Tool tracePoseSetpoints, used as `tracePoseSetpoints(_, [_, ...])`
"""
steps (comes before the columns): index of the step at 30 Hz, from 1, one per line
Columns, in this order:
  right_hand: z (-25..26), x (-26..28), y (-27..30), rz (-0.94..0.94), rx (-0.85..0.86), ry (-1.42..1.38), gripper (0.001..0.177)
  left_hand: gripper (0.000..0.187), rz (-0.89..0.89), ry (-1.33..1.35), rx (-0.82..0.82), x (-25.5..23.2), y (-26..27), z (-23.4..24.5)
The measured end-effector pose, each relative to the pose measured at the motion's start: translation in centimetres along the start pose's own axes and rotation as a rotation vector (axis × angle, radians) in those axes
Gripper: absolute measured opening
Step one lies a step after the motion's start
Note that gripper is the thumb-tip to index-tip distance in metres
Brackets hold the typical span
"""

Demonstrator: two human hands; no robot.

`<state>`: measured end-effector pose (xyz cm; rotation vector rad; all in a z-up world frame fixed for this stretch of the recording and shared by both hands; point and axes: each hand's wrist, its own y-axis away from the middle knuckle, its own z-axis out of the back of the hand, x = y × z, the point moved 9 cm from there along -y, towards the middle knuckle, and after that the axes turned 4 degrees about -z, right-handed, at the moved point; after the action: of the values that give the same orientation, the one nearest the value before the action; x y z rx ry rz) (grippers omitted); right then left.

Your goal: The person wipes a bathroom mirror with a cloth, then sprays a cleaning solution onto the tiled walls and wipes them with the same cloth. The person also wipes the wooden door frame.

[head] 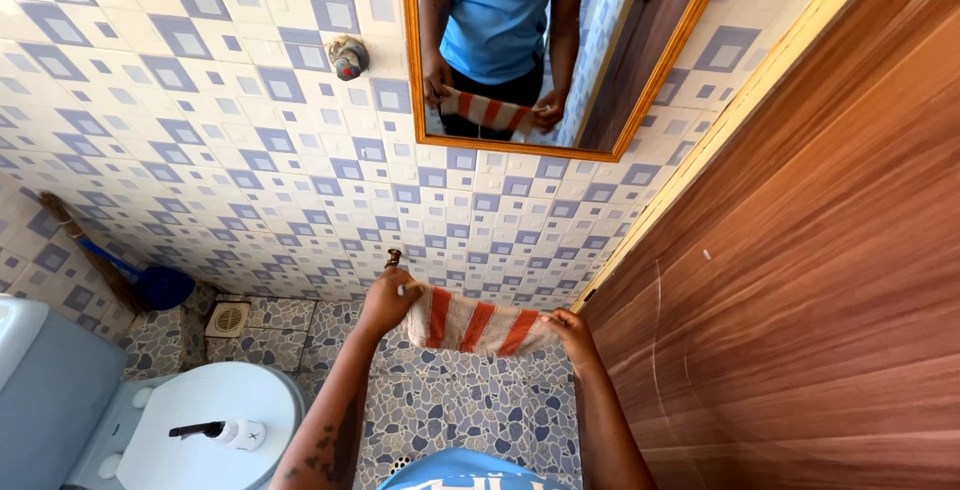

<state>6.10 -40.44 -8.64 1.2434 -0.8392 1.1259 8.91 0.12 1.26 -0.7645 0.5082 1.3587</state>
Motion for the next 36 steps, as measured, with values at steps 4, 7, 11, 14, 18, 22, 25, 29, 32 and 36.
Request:
tracePoseSetpoints(4, [-2.8, 2.7, 1.3, -0.064, 0.09, -0.763, 0.045, 0.028, 0.232, 0.041, -0.089, -3.4, -0.1, -2.3])
tracePoseSetpoints(7, [-8.1, 7.4, 3.0, -0.11, 0.21, -1.043, 0.055, 0.036, 0.131, 0.05, -0.168, -9.4, 0.1, -4.9])
tracePoseSetpoints(11, [-11.5, 14.5, 5.9, 0.068, 0.35, -1.268, 0.062, 0.042, -0.191, 0.288, -0.214, -19.5, 1.7, -5.4])
tracePoseSetpoints(14, [-8.2, 14.0, 5.3, 0.254, 0.201, -0.938, 0.059, 0.04, -0.015, 0.501, -0.189, -20.5, 0.7, -5.1])
tracePoseSetpoints(18, [-6.2, 4.2, -0.7, -0.047, 0.042, -1.008, 0.051, 0.042, 0.153, 0.546, 0.3, -22.2, 0.3, -9.8])
tracePoseSetpoints(22, [-6.0, 2.9, -3.7, 0.025, 0.326, -1.466, 0.05, 0.053, -0.378, 0.385, 0.469, -27.8, 1.8, -9.3])
tracePoseSetpoints(25, [-4.8, 4.0, -4.4, -0.016, 0.093, -1.491, 0.055, 0.063, -0.169, 0.429, 0.489, -26.5, -0.3, -8.5])
tracePoseSetpoints(29, [-3.7, 10.7, -5.8, 0.249, 0.164, -1.306, 0.061, 0.059, -0.268, 0.285, 0.173, -23.2, -6.1, -4.6])
tracePoseSetpoints(32, [-2.4, 12.5, -7.5, 0.129, -0.143, -1.428, 0.068, 0.062, -0.362, 0.086, -0.08, -21.1, -9.9, -1.8])
tracePoseSetpoints(36, [0.0, 18.8, -9.6, 0.304, -0.293, -1.308, 0.081, 0.08, -0.309, -0.247, -0.089, -20.5, -15.0, -1.2])
